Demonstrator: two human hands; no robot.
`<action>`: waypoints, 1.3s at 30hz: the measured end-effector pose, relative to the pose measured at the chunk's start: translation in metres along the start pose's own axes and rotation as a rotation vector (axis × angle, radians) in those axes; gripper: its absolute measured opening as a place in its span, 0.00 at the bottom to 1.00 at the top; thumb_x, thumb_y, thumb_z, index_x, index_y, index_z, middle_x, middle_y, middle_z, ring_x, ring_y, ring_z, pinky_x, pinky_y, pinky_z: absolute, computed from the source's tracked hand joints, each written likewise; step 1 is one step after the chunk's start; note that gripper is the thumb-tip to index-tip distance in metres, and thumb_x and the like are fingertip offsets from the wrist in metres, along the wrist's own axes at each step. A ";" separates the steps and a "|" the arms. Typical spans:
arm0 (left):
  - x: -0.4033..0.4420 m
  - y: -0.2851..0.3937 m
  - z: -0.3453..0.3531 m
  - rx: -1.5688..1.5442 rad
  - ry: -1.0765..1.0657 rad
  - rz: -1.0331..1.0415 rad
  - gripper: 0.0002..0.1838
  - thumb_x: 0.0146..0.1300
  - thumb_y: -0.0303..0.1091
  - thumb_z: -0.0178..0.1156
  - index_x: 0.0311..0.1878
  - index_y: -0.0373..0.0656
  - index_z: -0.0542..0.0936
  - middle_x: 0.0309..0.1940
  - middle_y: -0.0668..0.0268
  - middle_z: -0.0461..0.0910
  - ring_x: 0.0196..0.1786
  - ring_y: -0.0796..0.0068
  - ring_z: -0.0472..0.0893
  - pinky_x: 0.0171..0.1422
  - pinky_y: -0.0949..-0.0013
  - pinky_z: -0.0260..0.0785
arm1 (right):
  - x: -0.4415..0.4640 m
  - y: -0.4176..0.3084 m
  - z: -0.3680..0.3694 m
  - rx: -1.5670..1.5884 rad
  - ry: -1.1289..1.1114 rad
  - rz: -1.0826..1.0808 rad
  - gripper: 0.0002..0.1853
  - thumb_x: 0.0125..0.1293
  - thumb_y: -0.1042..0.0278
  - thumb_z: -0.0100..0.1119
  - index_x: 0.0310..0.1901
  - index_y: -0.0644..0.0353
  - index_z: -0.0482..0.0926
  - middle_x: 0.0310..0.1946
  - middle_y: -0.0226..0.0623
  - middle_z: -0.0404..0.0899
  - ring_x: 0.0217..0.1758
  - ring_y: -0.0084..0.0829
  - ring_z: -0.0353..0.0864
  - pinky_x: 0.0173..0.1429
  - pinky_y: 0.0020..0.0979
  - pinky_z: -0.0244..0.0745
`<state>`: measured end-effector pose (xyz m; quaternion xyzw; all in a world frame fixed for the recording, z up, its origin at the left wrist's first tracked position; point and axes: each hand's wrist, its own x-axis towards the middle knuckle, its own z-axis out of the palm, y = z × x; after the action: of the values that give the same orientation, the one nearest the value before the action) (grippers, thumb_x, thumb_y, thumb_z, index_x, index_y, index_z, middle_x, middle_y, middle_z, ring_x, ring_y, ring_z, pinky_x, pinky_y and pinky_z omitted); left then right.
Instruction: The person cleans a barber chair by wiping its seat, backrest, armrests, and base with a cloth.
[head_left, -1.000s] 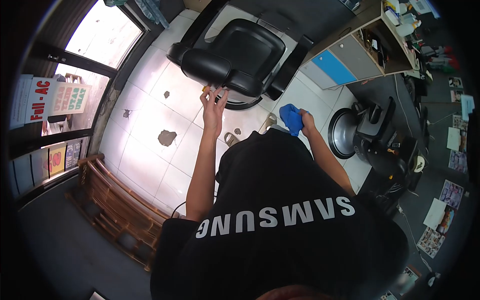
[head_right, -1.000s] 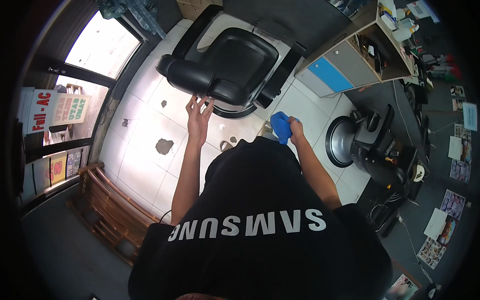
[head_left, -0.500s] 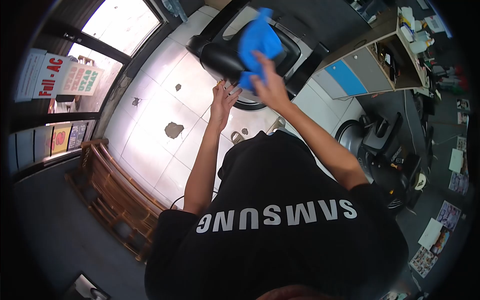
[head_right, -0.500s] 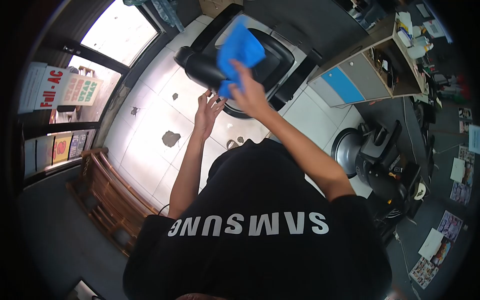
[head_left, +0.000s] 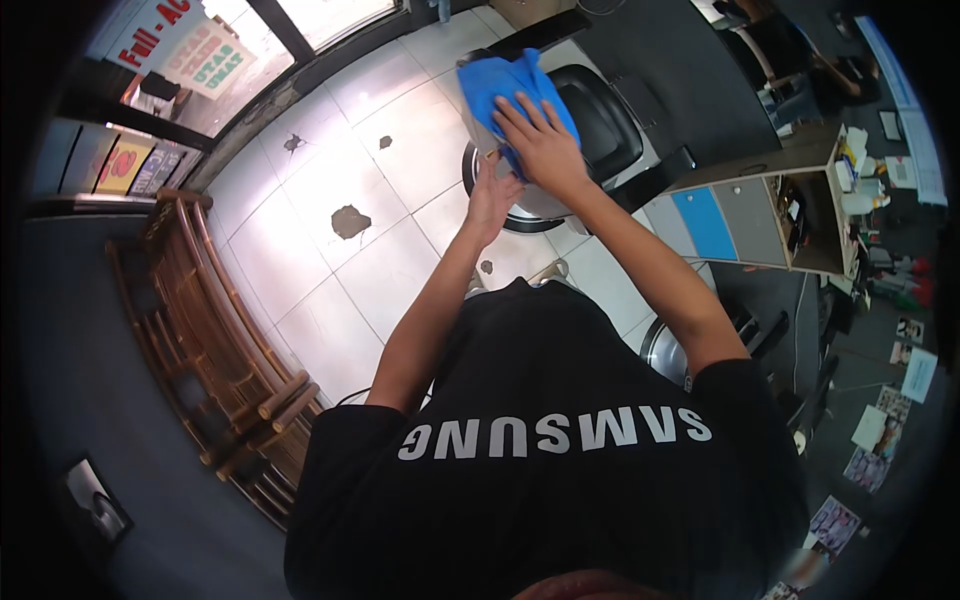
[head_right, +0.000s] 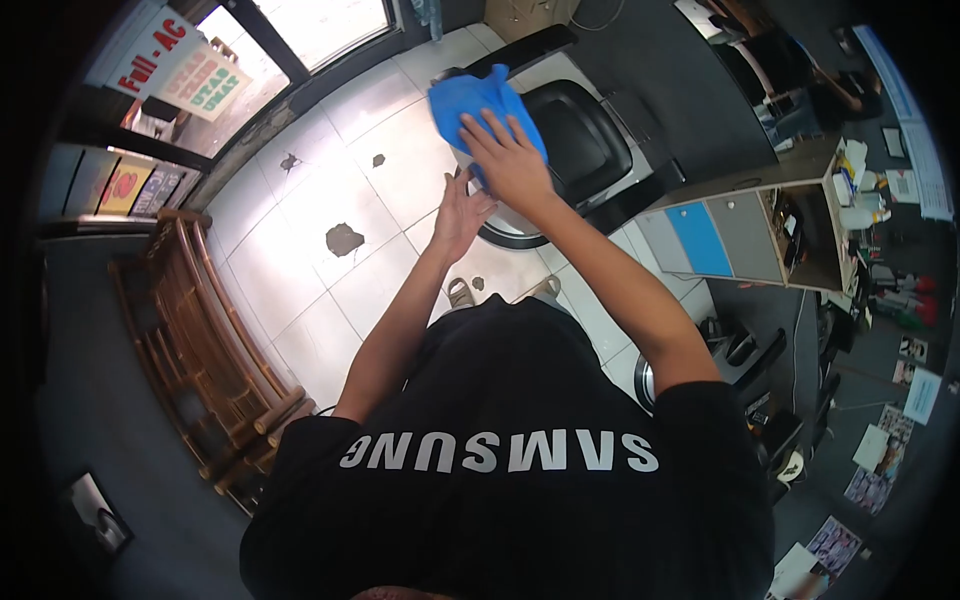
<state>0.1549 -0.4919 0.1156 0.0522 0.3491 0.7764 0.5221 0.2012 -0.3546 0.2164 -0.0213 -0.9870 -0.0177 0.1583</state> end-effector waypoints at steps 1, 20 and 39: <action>-0.001 0.002 0.001 0.027 -0.045 0.008 0.48 0.77 0.74 0.31 0.86 0.47 0.43 0.79 0.42 0.61 0.81 0.45 0.61 0.87 0.45 0.41 | -0.017 -0.001 -0.006 -0.016 -0.006 0.009 0.34 0.63 0.68 0.65 0.73 0.49 0.73 0.80 0.29 0.64 0.84 0.38 0.60 0.84 0.48 0.56; 0.058 0.145 -0.026 1.375 0.080 0.752 0.40 0.67 0.47 0.72 0.77 0.46 0.66 0.76 0.51 0.65 0.78 0.51 0.64 0.81 0.52 0.59 | -0.338 -0.007 0.122 1.260 0.252 1.950 0.25 0.84 0.55 0.46 0.70 0.67 0.70 0.61 0.55 0.79 0.58 0.48 0.86 0.65 0.47 0.81; 0.193 0.238 0.039 2.041 -1.175 0.200 0.53 0.48 0.49 0.83 0.77 0.51 0.68 0.72 0.59 0.69 0.77 0.54 0.64 0.85 0.47 0.54 | -0.215 -0.084 0.288 1.882 1.391 1.698 0.23 0.76 0.52 0.59 0.65 0.55 0.76 0.61 0.38 0.81 0.65 0.40 0.81 0.71 0.49 0.75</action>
<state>-0.0988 -0.3592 0.2323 0.8215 0.5084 0.0325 0.2561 0.3117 -0.4343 -0.1265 -0.4671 -0.0463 0.7173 0.5150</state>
